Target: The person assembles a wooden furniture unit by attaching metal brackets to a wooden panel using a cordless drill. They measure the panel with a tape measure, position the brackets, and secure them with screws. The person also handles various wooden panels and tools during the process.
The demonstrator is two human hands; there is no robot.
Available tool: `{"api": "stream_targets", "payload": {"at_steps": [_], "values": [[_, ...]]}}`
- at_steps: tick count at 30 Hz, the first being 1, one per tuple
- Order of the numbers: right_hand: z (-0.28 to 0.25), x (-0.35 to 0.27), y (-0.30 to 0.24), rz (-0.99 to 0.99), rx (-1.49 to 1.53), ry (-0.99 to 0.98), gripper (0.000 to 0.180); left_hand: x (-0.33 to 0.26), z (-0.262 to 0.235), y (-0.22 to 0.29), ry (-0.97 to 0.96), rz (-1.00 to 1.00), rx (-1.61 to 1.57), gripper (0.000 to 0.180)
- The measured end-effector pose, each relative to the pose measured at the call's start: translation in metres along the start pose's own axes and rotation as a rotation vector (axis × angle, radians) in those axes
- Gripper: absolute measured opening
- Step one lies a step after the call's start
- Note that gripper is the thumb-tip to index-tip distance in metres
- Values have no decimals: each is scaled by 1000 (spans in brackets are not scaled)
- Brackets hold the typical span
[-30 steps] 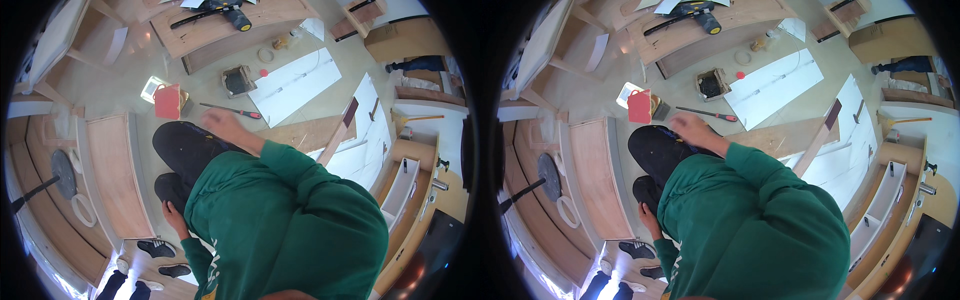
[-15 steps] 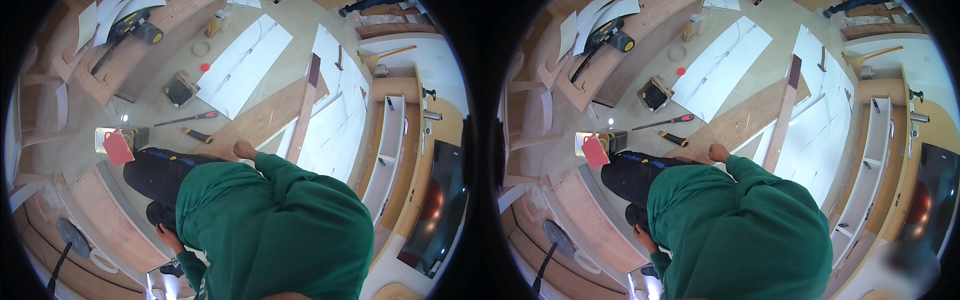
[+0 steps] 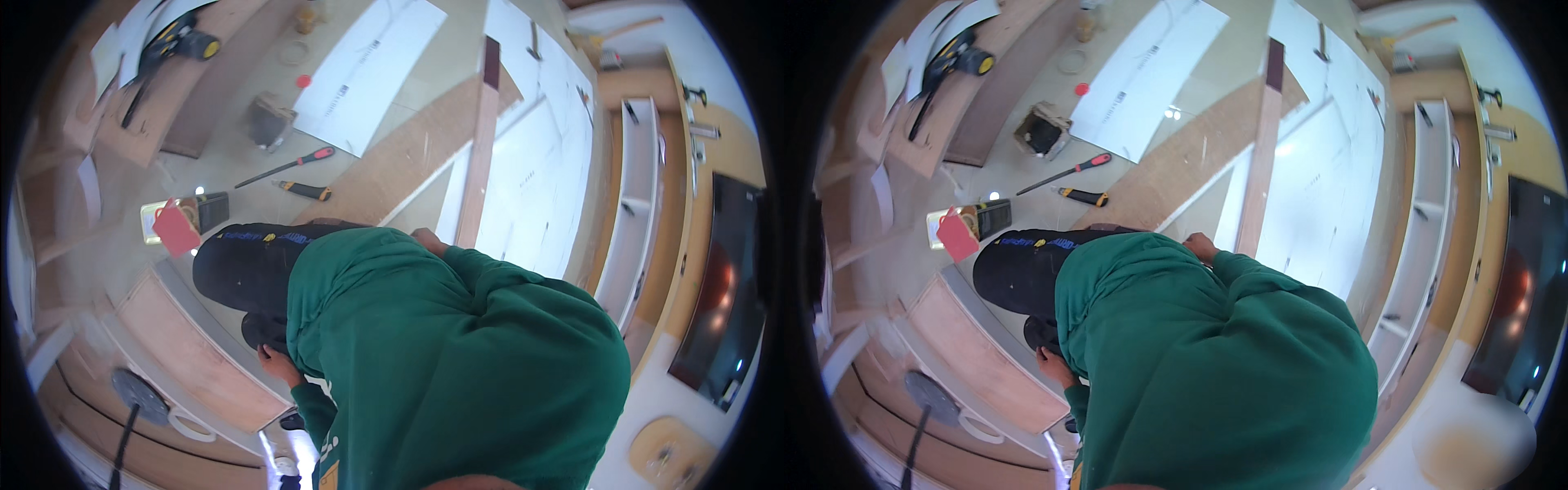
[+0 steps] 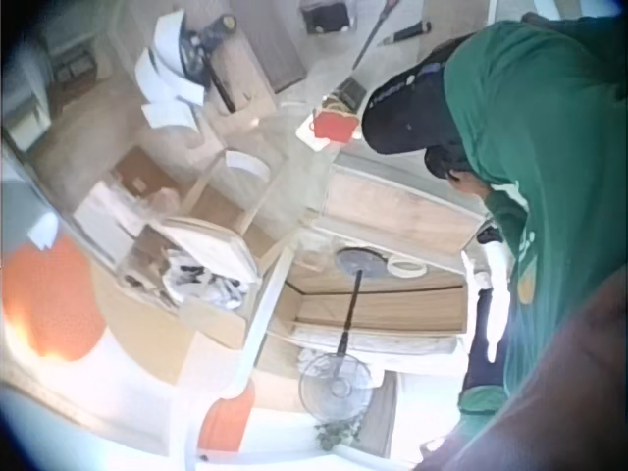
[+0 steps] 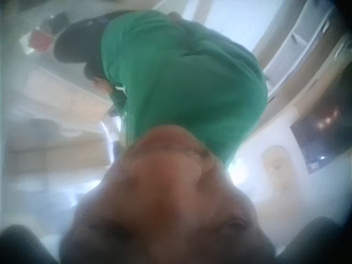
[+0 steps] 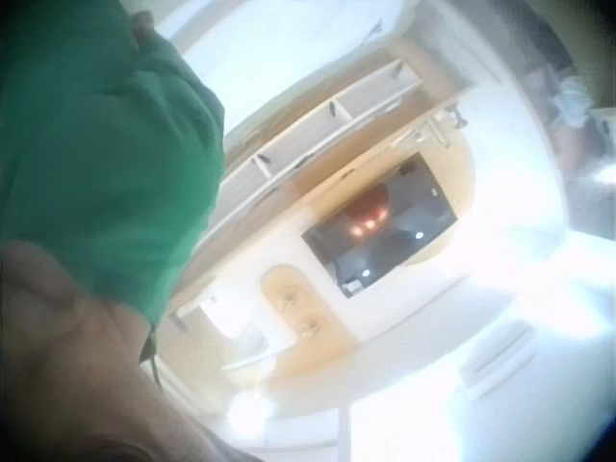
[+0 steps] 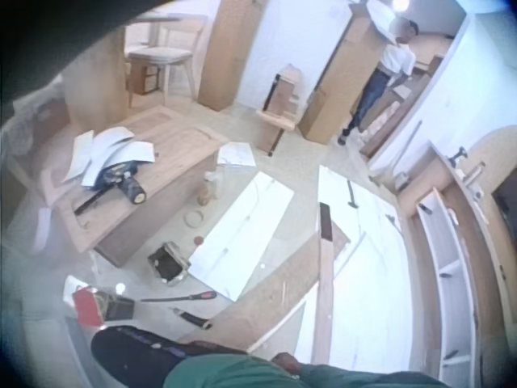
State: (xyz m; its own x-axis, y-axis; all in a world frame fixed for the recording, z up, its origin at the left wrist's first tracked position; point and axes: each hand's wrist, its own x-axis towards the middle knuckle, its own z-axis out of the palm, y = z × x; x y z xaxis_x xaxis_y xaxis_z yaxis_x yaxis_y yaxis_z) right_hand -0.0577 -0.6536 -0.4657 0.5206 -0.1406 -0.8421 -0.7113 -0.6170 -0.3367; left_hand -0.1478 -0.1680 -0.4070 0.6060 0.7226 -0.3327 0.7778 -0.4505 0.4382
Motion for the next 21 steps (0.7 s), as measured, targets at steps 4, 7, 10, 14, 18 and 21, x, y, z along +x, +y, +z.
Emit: {"api": "stream_targets", "payload": {"at_steps": [4, 7, 10, 14, 18, 21], "values": [[35, -23, 94, -354, -606, -26, 24, 20, -1, -21, -111, 189, 97, 33], [64, -34, 128, 46, -51, -18, 17, 20, -13, -3, -225, 289, 235, 33], [69, -11, 153, -490, -522, 53, 17, 30, -24, 5, -349, 314, 266, 33], [39, 19, 152, -383, -481, 63, 17, 64, -34, -10, -434, 105, -8, 35], [13, 58, 130, -33, 209, 283, 48, 57, -46, -1, -375, -112, -329, 41], [-20, 17, 55, -28, 424, -57, 89, 68, -35, -47, -281, 218, -158, 39]]}}
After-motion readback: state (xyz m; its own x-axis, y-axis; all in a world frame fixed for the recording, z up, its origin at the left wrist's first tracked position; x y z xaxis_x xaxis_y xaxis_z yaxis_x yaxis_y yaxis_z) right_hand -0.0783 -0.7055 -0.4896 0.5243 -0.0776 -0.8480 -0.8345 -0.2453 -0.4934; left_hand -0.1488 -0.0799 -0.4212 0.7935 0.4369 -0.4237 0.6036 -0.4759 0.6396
